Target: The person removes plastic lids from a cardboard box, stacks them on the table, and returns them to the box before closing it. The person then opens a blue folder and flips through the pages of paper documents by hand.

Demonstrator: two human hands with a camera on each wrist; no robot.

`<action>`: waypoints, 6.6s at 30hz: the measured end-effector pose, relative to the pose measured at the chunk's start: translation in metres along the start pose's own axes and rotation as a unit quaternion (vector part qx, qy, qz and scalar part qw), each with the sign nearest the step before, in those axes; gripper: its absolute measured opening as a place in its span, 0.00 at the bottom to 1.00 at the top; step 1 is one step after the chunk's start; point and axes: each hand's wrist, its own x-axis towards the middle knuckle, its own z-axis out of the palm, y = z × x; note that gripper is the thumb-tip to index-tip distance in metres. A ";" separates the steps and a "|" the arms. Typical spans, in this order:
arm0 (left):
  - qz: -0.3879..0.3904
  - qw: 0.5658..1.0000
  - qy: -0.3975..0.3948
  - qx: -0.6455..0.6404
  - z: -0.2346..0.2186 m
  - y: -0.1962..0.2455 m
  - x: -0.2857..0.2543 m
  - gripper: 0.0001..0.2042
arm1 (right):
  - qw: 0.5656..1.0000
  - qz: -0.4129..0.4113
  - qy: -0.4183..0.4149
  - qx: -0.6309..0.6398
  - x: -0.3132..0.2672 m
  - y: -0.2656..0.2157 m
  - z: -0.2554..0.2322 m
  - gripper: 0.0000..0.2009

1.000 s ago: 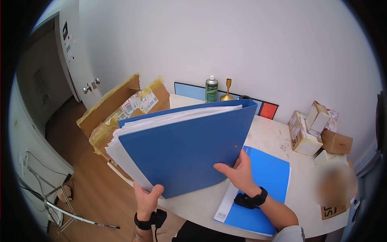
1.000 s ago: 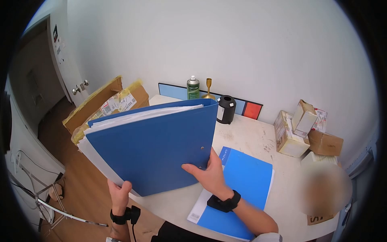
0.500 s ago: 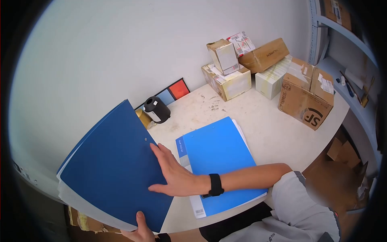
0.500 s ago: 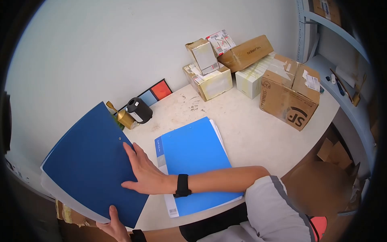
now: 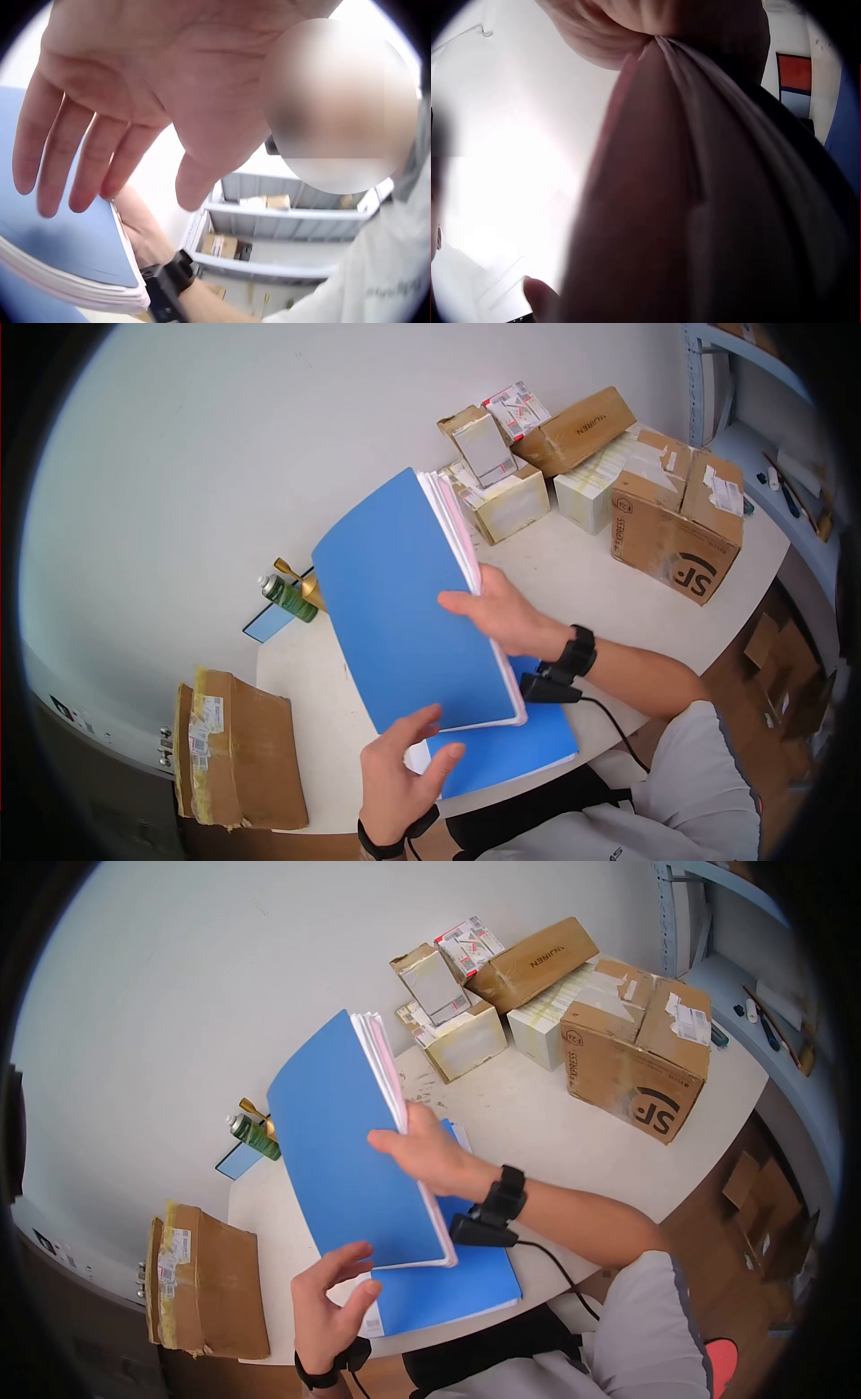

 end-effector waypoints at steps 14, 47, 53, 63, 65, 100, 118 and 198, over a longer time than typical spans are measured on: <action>-0.422 0.868 -0.177 -0.192 0.021 -0.119 -0.010 0.31 | 0.964 0.247 0.048 -0.089 -0.011 0.023 -0.142 0.20; -0.282 0.858 -0.007 -0.429 -0.010 -0.115 -0.017 0.25 | 0.935 0.257 -0.113 0.218 -0.023 0.024 -0.055 0.39; -0.091 0.976 -0.186 0.069 0.010 -0.089 -0.044 0.51 | 0.935 0.333 -0.026 0.119 -0.029 0.034 -0.065 0.36; -0.217 0.964 -0.134 -0.079 -0.010 -0.085 -0.062 0.59 | 0.926 0.335 -0.021 0.174 -0.031 0.045 -0.077 0.38; -0.203 0.969 -0.089 -0.109 -0.006 -0.086 -0.078 0.54 | 0.922 0.331 -0.037 0.197 -0.031 0.047 -0.078 0.37; -0.303 0.876 0.376 0.007 0.000 -0.108 -0.072 0.30 | 0.960 0.255 -0.019 -0.118 -0.036 0.023 -0.064 0.24; -0.023 0.966 -0.215 0.141 0.035 -0.050 -0.022 0.40 | 0.893 0.160 0.011 -0.420 -0.031 0.023 -0.088 0.20; -0.192 0.973 0.095 0.082 0.039 -0.059 -0.046 0.06 | 0.903 0.217 -0.107 -0.355 0.057 -0.022 -0.085 0.43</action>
